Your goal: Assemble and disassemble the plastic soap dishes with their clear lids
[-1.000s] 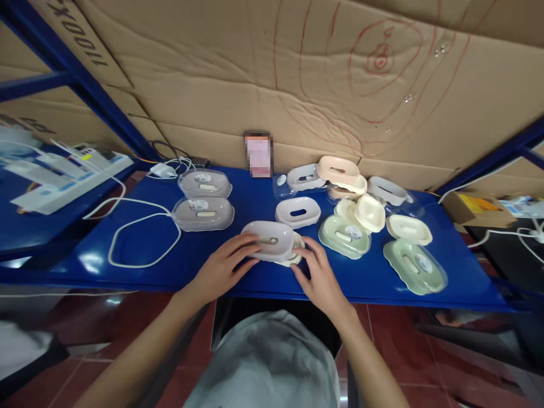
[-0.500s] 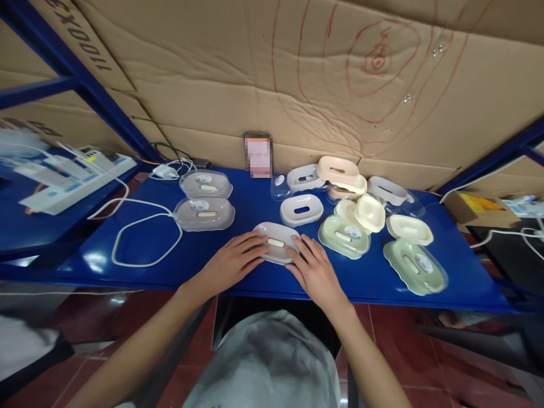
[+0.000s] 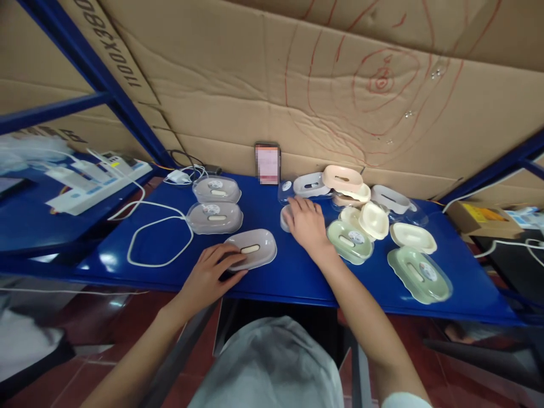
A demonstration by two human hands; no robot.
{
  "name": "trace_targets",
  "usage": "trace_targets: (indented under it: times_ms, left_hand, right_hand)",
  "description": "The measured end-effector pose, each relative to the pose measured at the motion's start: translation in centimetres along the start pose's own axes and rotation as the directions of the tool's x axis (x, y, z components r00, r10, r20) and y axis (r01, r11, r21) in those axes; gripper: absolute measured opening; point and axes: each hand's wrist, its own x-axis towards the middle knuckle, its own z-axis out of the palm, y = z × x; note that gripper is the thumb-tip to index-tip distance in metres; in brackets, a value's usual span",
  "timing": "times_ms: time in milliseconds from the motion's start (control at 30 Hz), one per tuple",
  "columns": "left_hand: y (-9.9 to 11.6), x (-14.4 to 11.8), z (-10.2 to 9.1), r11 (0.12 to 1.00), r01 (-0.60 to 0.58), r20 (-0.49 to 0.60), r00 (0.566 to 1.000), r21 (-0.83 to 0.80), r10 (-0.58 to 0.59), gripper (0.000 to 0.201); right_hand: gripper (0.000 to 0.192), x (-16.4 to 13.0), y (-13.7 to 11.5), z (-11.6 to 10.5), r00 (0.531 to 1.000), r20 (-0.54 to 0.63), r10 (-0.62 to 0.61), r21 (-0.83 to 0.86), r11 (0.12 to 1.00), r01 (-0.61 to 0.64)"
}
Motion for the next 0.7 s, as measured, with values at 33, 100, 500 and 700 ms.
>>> trace_targets:
  times_ms: [33,100,500,700]
  left_hand:
    - [0.0,0.0,0.1,1.0,0.01,-0.001,1.0,-0.006,-0.01,0.018]
    - [0.0,0.1,0.3,1.0,0.02,0.011,1.0,-0.015,-0.02,0.018]
    - [-0.2,-0.7,0.2,0.988,0.051,0.023,0.999,-0.149,-0.048,0.02]
    - [-0.7,-1.1,-0.6,0.893,0.195,0.12,0.98,-0.405,-0.159,0.06]
  right_hand:
    - [0.057,1.5,-0.5,0.1,0.998,-0.013,0.066,-0.031,0.997,-0.066]
    - [0.067,4.4,-1.5,0.8,0.985,-0.017,0.173,-0.09,0.981,-0.174]
    - [0.054,7.0,-1.3,-1.5,0.96,0.048,0.275,0.021,0.961,-0.277]
    - [0.054,-5.7,-1.5,-2.9,0.993,-0.02,-0.118,0.527,0.843,0.11]
